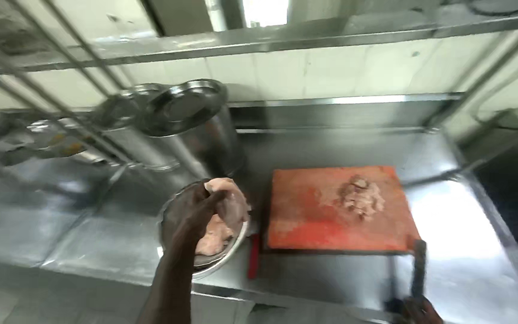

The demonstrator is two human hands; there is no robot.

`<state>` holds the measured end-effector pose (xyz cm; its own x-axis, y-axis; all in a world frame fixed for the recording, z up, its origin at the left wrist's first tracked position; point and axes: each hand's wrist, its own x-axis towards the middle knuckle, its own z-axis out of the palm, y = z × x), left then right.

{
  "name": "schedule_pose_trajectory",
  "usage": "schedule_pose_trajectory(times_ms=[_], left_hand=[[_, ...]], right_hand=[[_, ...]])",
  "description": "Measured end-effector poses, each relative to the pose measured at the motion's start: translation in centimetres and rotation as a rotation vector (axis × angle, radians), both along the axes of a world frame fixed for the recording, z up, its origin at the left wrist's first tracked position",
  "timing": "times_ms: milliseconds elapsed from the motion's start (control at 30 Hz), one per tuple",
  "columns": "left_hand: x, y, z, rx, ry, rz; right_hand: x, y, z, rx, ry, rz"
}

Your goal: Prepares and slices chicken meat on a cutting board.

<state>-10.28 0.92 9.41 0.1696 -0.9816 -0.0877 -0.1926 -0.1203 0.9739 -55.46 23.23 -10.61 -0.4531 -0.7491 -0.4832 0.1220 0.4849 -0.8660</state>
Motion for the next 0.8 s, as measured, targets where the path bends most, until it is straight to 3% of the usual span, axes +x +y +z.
schedule_pose_trajectory(times_ms=[200,300,400,500,600,800], left_hand=[[-11.4,-1.5,-3.1,0.129,0.107,-0.275],[-14.0,-3.4,-7.9,0.139,-0.324,-0.491],[-15.6,-2.1,-12.0,-0.093,-0.775,-0.695],[-15.9,0.5,-15.7,-0.298,-0.932,-0.914],[-15.6,1.8,-16.5,-0.28,-0.916,-0.932],[-15.7,2.0,-15.5,-0.277,-0.869,-0.738]], right_hand=[[-0.3,0.2,-1.0,-0.017,-0.02,-0.113],[0.0,0.1,-0.9,-0.037,-0.034,-0.127],[0.0,0.1,-1.0,-0.043,-0.041,-0.15],[0.2,0.1,-1.0,-0.05,-0.054,-0.166],[0.1,0.0,-1.0,-0.061,-0.065,-0.157],[-0.1,-0.1,-1.0,-0.045,-0.07,-0.13]])
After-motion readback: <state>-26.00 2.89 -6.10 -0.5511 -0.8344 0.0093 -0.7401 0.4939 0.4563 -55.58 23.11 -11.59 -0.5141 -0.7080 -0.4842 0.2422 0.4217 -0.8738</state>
